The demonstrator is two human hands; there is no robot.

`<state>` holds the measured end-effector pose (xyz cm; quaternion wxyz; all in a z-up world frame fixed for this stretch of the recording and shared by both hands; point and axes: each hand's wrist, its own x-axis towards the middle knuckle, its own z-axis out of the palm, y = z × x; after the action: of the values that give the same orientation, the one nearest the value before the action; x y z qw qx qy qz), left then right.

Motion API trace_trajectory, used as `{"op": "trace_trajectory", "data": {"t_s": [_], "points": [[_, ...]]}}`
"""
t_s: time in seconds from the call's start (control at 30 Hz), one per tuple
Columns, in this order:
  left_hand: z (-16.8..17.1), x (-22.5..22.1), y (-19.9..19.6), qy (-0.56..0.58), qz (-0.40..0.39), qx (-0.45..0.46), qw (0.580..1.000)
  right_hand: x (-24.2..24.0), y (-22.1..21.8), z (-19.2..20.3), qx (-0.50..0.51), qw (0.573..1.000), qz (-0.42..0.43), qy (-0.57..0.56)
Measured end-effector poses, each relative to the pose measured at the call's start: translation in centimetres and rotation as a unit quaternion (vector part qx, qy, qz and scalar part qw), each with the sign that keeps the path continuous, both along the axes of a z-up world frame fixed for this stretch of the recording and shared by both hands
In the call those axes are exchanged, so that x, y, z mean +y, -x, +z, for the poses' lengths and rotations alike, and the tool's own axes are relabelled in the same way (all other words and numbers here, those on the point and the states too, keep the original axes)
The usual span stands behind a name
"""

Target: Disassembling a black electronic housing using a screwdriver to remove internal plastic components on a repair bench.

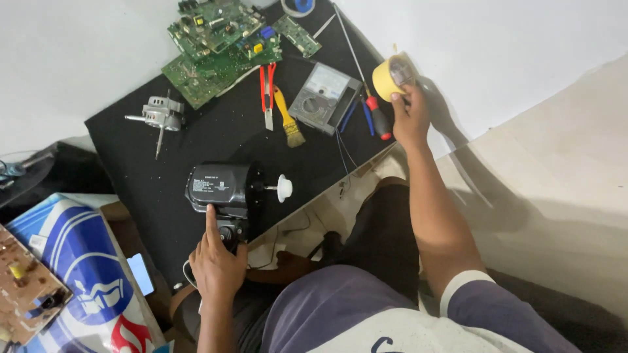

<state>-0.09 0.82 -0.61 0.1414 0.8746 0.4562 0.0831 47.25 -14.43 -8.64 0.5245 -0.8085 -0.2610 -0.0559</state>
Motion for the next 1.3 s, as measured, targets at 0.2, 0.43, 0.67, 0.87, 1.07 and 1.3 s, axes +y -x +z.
{"op": "trace_trajectory", "data": {"t_s": [0.2, 0.43, 0.67, 0.87, 1.07, 1.3], "points": [[0.3, 0.0, 0.1, -0.004, -0.014, -0.017, 1.000, -1.2, 0.9, -0.2, -0.115, 0.993, 0.021, 0.019], [0.3, 0.0, 0.2, -0.010, 0.003, 0.025, 1.000, -0.8, 0.8, -1.7, -0.201, 0.980, 0.004, 0.010], [-0.1, 0.5, 0.6, 0.010, 0.006, 0.036, 0.999, -0.7, -0.5, -2.8, -0.249, 0.968, 0.012, 0.014], [1.5, 0.7, 0.5, 0.066, 0.013, 0.030, 0.997, -1.6, 0.1, -1.8, -0.228, 0.969, 0.098, -0.003], [1.0, 2.3, 1.4, 0.037, 0.021, -0.078, 0.996, -0.4, 4.7, 3.8, -0.251, 0.918, 0.304, -0.051], [-0.1, 4.9, 1.3, -0.008, -0.052, 0.032, 0.998, -2.4, 5.7, 1.4, -0.347, 0.932, 0.079, 0.068]]}}
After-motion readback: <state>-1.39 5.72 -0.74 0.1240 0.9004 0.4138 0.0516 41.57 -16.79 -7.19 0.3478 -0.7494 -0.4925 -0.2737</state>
